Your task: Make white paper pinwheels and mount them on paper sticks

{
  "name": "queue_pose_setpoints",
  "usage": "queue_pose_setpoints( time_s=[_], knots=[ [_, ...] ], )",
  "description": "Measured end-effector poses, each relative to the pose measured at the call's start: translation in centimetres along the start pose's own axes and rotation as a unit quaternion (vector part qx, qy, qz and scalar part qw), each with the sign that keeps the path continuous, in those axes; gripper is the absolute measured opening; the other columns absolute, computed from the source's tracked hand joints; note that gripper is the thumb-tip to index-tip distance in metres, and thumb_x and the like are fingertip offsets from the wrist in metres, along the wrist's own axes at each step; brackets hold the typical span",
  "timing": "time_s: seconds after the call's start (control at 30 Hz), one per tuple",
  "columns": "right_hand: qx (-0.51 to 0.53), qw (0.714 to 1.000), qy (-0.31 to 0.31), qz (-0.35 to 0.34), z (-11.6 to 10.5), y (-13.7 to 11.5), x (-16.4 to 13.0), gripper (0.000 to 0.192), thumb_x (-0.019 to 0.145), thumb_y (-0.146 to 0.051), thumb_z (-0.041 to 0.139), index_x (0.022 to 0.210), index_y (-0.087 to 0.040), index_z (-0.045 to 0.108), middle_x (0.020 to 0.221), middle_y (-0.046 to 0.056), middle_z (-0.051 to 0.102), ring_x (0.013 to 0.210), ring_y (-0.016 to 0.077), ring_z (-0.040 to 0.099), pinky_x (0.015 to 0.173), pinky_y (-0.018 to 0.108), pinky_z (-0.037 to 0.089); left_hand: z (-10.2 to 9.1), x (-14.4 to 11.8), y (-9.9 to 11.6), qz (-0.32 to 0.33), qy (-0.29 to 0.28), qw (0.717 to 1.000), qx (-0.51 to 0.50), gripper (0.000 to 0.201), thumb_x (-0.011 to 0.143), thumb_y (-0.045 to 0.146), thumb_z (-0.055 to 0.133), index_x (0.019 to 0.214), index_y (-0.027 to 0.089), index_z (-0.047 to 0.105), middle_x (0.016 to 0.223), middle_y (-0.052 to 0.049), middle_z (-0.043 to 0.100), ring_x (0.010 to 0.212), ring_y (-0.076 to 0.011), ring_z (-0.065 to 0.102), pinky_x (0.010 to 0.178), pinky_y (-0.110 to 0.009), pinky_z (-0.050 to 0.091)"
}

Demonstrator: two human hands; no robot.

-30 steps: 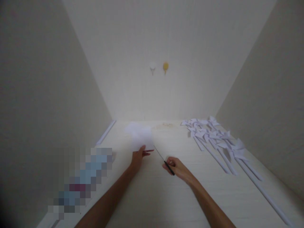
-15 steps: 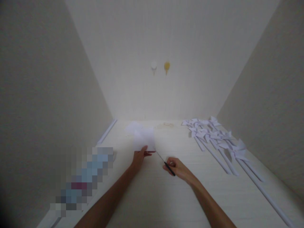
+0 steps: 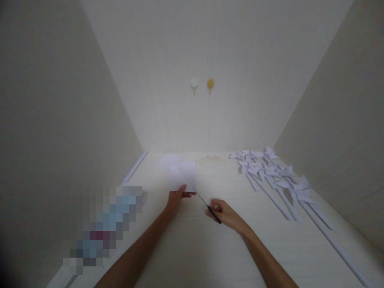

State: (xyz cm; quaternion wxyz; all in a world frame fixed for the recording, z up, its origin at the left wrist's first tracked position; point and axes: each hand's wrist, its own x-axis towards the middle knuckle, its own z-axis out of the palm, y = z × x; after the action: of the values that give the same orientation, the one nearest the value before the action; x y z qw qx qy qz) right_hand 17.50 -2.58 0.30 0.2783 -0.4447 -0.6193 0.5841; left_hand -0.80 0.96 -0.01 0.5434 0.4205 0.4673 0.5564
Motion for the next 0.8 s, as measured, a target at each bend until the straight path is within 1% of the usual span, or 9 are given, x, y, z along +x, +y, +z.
queue_pose_setpoints(
  time_s=[0.2,0.4,0.5,0.63,0.8],
  knots=[
    [-0.017,1.0,0.002,-0.013,-0.14,0.52,0.27,0.03,0.062,-0.035,0.059,0.049,-0.017,0.038,0.038,-0.009,0.033,0.034,0.0035,0.026,0.035,0.018,0.015,0.08,-0.4,0.66,-0.007,-0.001,1.0,0.022,0.025,0.068,0.034,0.05,0.066,0.01,0.057,0.056,-0.006,0.065,0.055,-0.0187,0.062,0.054,-0.027,0.047],
    [-0.038,0.999,-0.002,-0.017,-0.17,0.52,0.23,0.032,0.063,-0.034,0.058,0.047,-0.017,0.037,0.038,-0.009,0.032,0.034,0.0037,0.025,0.035,0.018,0.015,-0.04,-0.22,0.56,-0.002,-0.001,1.0,0.024,0.023,0.067,0.033,0.052,0.067,0.011,0.056,0.053,-0.005,0.064,0.053,-0.0187,0.062,0.05,-0.026,0.046],
    [-0.046,0.999,-0.001,-0.024,-0.18,0.58,0.23,0.033,0.065,-0.036,0.056,0.046,-0.017,0.036,0.039,-0.008,0.031,0.035,0.0037,0.024,0.036,0.019,0.015,-0.1,-0.19,0.47,0.0,0.0,1.0,0.023,0.024,0.067,0.034,0.051,0.067,0.01,0.055,0.056,-0.005,0.065,0.053,-0.0188,0.062,0.05,-0.026,0.046],
    [-0.063,0.998,-0.008,-0.013,-0.2,0.56,0.34,0.036,0.063,-0.041,0.056,0.047,-0.018,0.034,0.04,-0.009,0.03,0.036,0.0035,0.023,0.035,0.018,0.016,-0.12,-0.28,0.56,-0.004,0.003,0.999,0.039,0.027,0.067,0.035,0.051,0.067,0.009,0.056,0.052,-0.006,0.064,0.053,-0.0188,0.062,0.052,-0.026,0.047],
    [-0.079,0.997,-0.015,-0.013,-0.19,0.46,0.38,0.037,0.063,-0.042,0.056,0.048,-0.017,0.033,0.04,-0.008,0.031,0.036,0.0032,0.024,0.035,0.018,0.016,-0.16,-0.12,0.37,0.001,-0.004,0.999,0.034,0.029,0.067,0.037,0.05,0.07,0.009,0.057,0.061,-0.007,0.066,0.052,-0.018,0.062,0.052,-0.027,0.047]
  ],
)
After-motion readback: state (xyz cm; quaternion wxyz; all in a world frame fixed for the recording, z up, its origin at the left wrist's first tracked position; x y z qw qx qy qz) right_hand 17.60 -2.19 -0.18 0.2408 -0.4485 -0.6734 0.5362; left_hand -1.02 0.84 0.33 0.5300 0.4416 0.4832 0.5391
